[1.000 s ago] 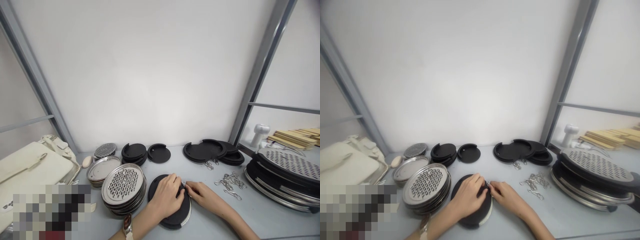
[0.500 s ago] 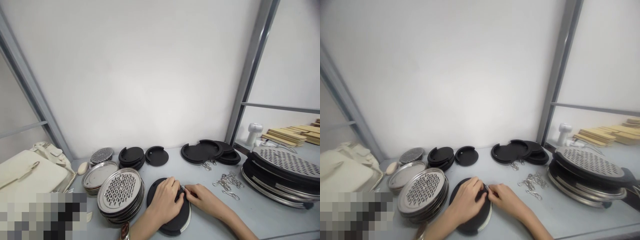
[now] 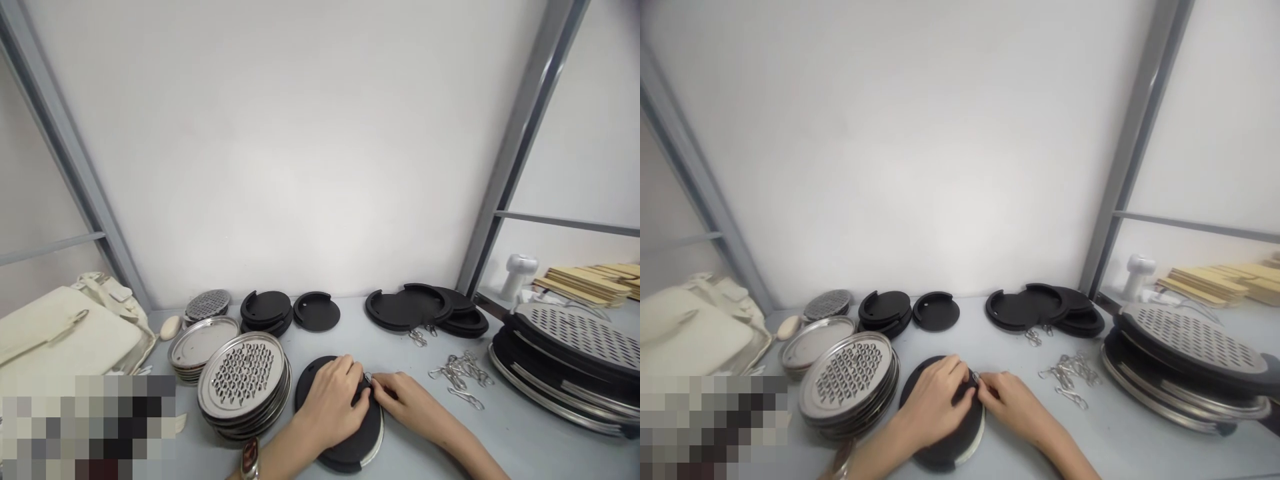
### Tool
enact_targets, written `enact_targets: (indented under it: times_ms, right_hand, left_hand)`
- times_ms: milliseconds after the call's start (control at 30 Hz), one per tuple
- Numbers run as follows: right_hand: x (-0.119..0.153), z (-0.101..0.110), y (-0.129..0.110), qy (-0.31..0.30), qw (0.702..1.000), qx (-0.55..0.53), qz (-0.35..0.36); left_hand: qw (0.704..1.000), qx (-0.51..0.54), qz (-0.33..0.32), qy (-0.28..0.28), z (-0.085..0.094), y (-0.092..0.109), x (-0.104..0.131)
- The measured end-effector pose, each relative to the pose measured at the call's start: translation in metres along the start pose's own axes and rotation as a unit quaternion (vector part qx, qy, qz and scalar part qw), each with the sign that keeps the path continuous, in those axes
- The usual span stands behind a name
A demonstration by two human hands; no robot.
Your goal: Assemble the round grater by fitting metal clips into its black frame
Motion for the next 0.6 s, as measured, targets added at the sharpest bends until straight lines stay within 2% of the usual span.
enact_targets:
  times_ms: [600]
  right_hand:
    - [0.0017, -0.0007, 0.0026, 0.007, 0.999, 0.035, -0.001]
  left_hand:
    - [1.0, 0.008, -0.006, 0.002, 0.0018, -0.0003, -0.0006]
Point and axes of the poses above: each hand's wrist, its own x-axis away from the middle knuckle, its own z-axis out of the back of the hand, y = z × x, the point moved 2 cm from there along -x, towards the middle knuckle, and after that the axes turned 10 degrees about -x, right-handed, at the moved point
